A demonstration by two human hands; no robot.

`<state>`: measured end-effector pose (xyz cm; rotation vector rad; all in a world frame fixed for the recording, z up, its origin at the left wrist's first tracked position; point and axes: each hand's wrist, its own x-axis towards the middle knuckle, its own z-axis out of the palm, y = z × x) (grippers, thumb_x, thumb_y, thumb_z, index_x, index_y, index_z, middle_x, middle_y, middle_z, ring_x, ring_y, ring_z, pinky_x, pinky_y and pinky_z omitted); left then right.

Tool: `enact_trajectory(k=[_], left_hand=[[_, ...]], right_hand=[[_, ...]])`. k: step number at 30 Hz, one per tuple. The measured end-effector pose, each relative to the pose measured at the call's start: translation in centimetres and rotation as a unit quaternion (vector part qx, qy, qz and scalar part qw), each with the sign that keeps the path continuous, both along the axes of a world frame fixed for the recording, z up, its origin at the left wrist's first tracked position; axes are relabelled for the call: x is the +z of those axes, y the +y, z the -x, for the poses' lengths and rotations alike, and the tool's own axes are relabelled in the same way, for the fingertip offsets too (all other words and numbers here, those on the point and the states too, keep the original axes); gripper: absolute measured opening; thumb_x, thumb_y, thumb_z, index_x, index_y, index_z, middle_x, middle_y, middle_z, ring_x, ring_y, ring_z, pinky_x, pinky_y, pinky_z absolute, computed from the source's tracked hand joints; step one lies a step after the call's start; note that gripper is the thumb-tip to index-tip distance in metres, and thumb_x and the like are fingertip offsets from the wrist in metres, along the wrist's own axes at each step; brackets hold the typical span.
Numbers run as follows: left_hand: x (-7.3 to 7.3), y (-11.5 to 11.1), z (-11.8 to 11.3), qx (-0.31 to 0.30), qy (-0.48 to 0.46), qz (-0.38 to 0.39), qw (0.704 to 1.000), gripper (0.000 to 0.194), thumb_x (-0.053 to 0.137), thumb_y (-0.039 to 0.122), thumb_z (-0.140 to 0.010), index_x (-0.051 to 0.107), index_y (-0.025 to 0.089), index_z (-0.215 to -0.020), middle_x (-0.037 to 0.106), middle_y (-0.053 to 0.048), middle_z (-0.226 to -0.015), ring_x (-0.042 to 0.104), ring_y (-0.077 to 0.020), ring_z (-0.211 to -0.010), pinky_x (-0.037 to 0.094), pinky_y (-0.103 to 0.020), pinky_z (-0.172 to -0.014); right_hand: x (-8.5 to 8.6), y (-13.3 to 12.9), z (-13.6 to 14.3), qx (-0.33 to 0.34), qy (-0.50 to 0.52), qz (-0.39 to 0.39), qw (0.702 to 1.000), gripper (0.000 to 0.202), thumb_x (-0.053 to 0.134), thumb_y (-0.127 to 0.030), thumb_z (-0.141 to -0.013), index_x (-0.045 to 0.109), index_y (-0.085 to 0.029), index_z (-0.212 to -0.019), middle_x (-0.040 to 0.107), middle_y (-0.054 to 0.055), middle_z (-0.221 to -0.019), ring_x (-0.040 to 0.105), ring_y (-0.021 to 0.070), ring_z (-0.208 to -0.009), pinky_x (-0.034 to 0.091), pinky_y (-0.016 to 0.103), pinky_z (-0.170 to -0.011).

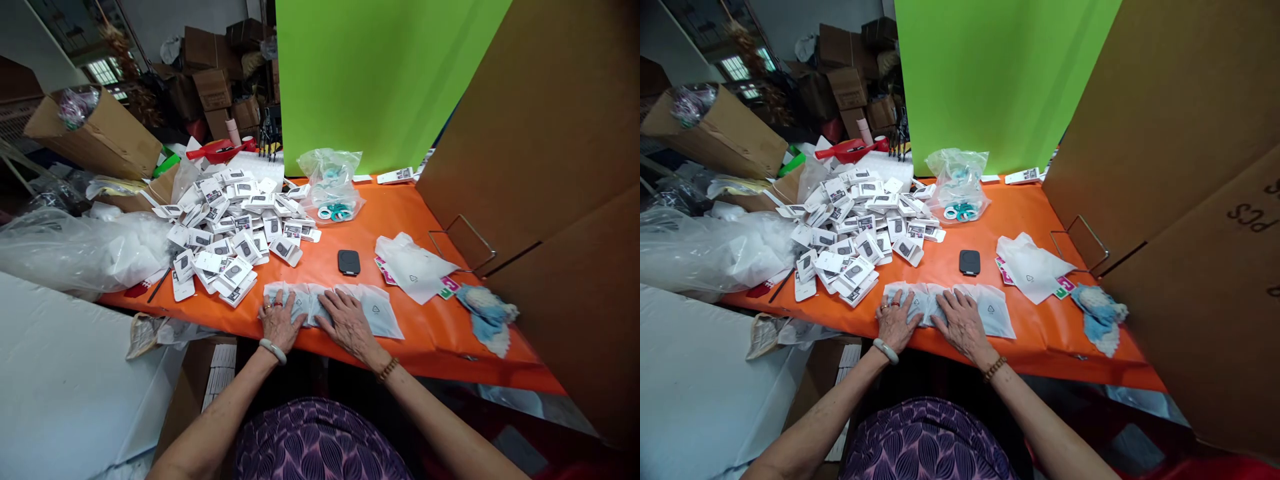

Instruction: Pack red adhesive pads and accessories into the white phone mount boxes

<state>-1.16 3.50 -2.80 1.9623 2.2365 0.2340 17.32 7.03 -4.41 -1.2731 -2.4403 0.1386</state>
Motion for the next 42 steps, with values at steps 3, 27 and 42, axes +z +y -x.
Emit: enact_trajectory(k=[3, 27, 42], left_hand=[[-0.2, -0.2, 0.2, -0.008, -0.015, -0.002, 1.000, 0.063, 0.048, 0.057, -0.084, 0.043, 0.030, -0.141, 0.037, -0.007, -0.150, 0.024, -0.0439, -0.135, 0.028, -0.059, -0.102], [-2.1, -2.0, 13.1, 0.196, -0.083, -0.183, 0.960, 0.054, 0.059, 0.026, -0.082, 0.045, 0.016, -0.133, 0.041, -0.019, -0.142, 0.038, -0.0333, -0.132, 0.035, -0.049, -0.105], [-2.1, 6.7, 15.6, 0.109, -0.092, -0.154, 0.978, 0.046, 0.058, 0.023, -0.083, 0.055, 0.011, -0.128, 0.052, -0.022, -0.128, 0.053, -0.0329, -0.116, 0.042, -0.046, -0.097]], right_hand=[[0.0, 0.5, -0.9, 0.024, 0.007, 0.002, 1.000, 0.041, 0.050, -0.040, -0.090, 0.058, -0.020, -0.125, 0.057, 0.012, -0.129, 0.044, 0.0310, -0.124, 0.035, 0.047, -0.101], [5.5, 7.2, 18.4, 0.217, -0.037, -0.024, 0.975, 0.060, 0.040, -0.002, -0.080, 0.042, -0.013, -0.139, 0.046, 0.015, -0.141, 0.048, 0.0300, -0.120, 0.042, 0.044, -0.093], [7.0, 10.3, 18.7, 0.172, -0.024, -0.035, 0.984, 0.036, 0.039, -0.004, -0.086, 0.052, -0.011, -0.119, 0.059, 0.014, -0.103, 0.049, 0.0255, -0.094, 0.038, 0.039, -0.084]])
